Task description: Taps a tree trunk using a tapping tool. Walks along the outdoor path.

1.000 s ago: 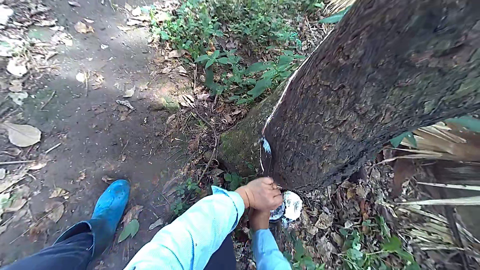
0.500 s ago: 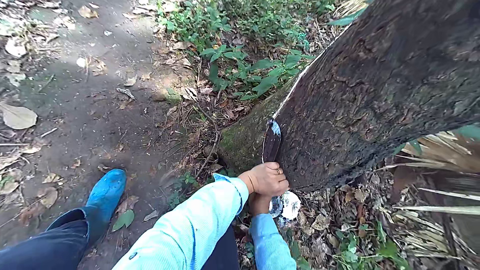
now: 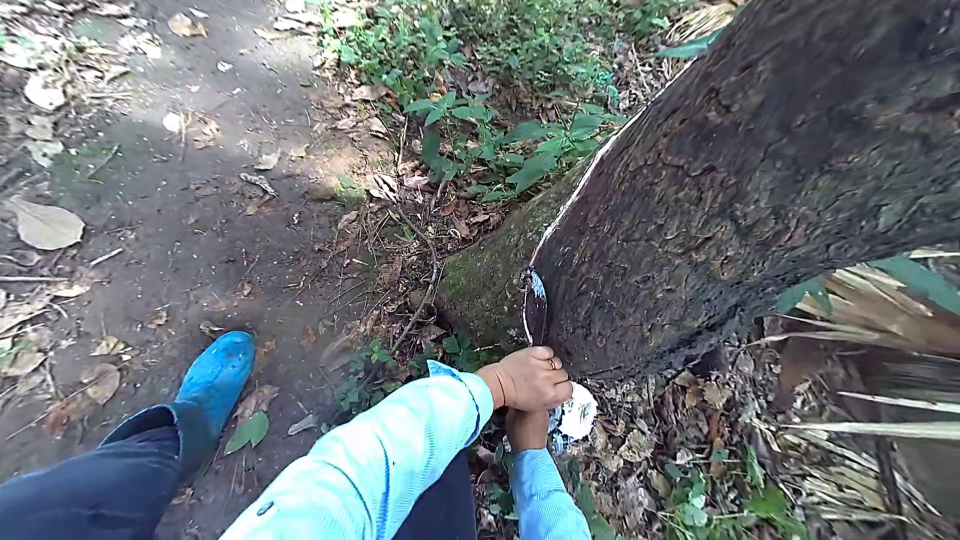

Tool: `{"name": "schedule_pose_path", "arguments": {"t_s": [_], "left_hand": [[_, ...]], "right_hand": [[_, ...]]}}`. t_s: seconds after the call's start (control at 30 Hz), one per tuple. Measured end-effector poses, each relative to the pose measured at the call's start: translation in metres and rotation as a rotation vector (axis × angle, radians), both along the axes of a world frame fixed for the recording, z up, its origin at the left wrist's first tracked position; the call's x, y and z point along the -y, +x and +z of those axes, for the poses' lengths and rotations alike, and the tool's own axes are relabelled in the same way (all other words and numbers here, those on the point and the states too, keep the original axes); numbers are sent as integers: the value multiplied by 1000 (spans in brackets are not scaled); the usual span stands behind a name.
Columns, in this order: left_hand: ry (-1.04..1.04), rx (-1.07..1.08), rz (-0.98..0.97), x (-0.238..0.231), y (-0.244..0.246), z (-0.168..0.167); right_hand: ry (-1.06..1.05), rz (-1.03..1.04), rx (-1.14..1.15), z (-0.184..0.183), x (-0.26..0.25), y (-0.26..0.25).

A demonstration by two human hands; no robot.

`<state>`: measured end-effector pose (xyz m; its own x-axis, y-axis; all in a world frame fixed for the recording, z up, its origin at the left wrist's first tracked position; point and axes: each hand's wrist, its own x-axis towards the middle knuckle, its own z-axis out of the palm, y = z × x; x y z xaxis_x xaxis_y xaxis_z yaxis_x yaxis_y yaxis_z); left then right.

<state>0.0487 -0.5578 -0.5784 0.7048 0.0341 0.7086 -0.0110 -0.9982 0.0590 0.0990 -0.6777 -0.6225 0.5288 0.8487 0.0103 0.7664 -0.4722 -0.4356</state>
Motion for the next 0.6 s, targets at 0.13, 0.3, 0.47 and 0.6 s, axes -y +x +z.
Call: {"name": "schedule_pose_path", "arguments": {"t_s": [0.13, 0.3, 0.47, 0.6], "left_hand": [[-5, 40, 74, 6, 6, -5], [-50, -26, 66, 8, 5, 2], [-137, -95, 87, 24, 9, -3], [-72, -53, 92, 12, 9, 4]], "right_hand": [[-97, -10, 25, 1, 3, 14], [-204, -24, 3, 8, 1, 13], [-165, -13, -78, -7, 17, 27], [-127, -7, -34, 7, 7, 20]]}}
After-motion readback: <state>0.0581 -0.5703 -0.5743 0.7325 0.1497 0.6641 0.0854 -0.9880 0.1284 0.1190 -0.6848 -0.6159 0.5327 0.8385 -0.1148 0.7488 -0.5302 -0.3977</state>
